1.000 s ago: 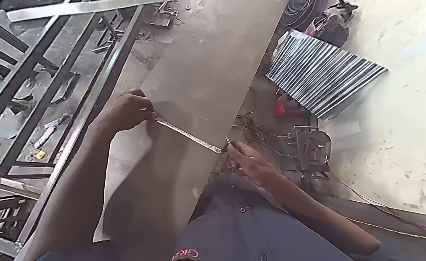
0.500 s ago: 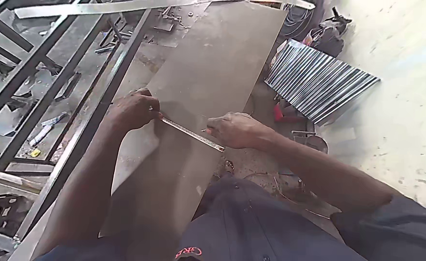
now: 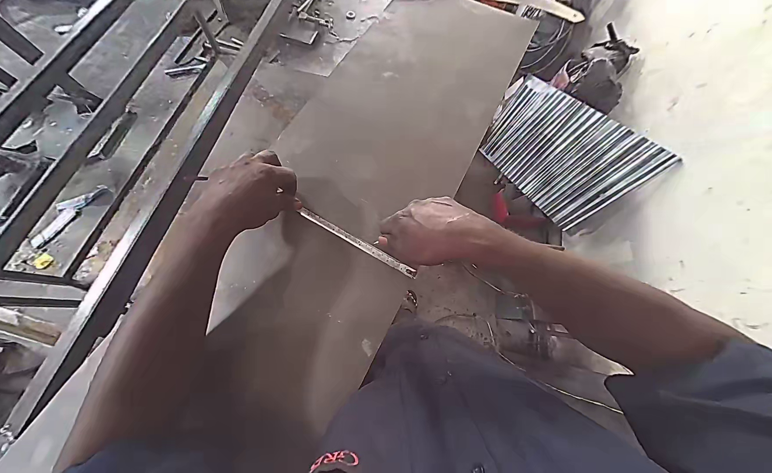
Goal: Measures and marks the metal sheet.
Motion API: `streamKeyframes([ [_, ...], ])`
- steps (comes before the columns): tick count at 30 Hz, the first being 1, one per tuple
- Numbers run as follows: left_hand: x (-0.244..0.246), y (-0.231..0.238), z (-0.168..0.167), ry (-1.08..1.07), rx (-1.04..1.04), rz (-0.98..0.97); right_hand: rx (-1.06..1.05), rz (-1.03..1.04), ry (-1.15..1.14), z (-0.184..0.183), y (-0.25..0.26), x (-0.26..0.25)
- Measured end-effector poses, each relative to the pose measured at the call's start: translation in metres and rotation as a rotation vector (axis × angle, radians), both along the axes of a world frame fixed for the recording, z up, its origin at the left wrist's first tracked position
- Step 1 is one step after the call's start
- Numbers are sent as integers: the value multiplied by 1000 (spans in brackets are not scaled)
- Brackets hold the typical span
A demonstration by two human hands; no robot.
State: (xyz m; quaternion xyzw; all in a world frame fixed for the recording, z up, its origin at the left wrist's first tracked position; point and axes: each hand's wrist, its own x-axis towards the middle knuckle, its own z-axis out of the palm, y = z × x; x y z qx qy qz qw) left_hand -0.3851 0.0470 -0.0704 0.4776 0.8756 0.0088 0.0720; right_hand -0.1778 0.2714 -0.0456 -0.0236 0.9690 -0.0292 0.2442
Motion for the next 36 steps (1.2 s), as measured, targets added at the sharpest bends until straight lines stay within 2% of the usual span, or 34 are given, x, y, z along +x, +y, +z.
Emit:
streamKeyframes([
  [36, 0, 0, 1, -10, 11, -25, -16, 81, 30, -1, 2, -3],
])
